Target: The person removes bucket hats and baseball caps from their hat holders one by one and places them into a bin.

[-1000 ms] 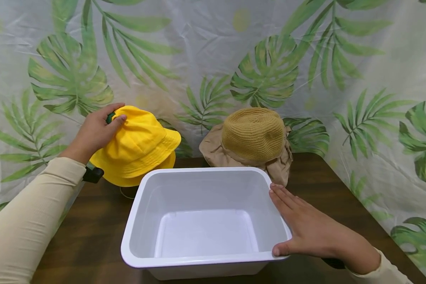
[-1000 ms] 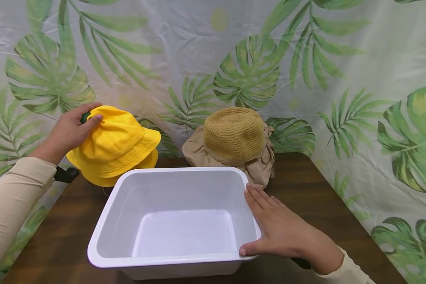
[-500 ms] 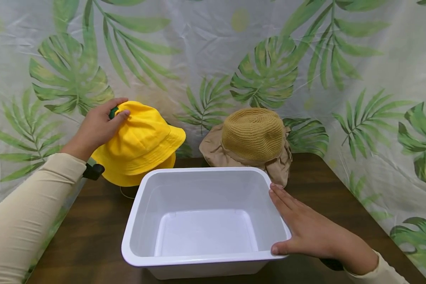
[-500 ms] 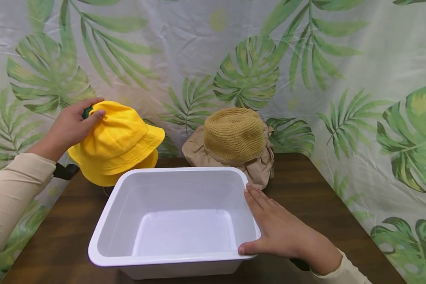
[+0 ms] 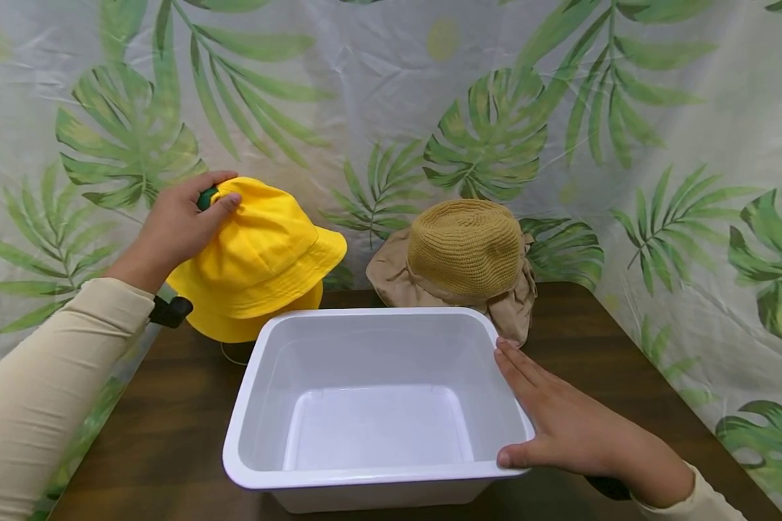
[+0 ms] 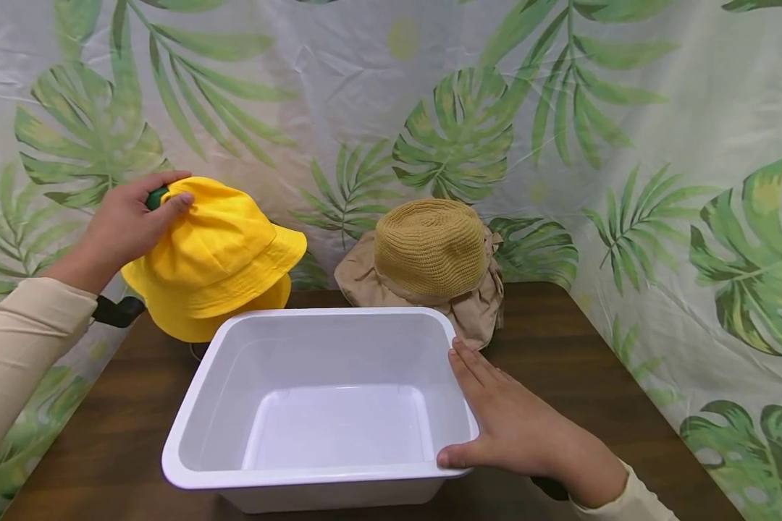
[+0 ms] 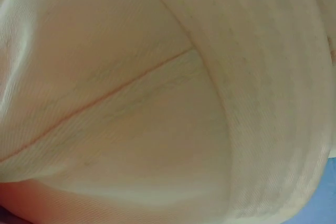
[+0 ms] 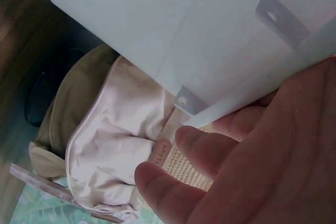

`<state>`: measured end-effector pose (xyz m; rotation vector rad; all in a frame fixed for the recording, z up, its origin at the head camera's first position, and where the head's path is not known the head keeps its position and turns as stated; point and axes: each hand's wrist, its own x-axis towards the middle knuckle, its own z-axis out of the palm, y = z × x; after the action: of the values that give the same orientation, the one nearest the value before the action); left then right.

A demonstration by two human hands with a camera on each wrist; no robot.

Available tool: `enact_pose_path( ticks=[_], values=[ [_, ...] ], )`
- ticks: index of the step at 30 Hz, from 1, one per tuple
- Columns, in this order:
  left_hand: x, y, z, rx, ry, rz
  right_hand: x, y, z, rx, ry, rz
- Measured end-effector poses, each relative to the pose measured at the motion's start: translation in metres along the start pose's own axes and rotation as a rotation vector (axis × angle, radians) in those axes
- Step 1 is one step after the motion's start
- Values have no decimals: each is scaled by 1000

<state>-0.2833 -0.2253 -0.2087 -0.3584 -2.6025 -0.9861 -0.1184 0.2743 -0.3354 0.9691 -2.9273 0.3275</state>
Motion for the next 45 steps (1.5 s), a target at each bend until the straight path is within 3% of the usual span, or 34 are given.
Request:
enact_pose_path(
  ticks=[10,29,37,45],
  values=[
    [-5,23,-1,-1,-25,71,0,1,1,17,8,-6],
    [-15,66,-8,47,-98,106,-1,1,2,-2,4,15],
    [-21,87,-8,77,-137,74,0,2,2,39,4,-6],
    [-27,105,-6,50,-239,9,-1,1,2,38,11,-14]
  ],
)
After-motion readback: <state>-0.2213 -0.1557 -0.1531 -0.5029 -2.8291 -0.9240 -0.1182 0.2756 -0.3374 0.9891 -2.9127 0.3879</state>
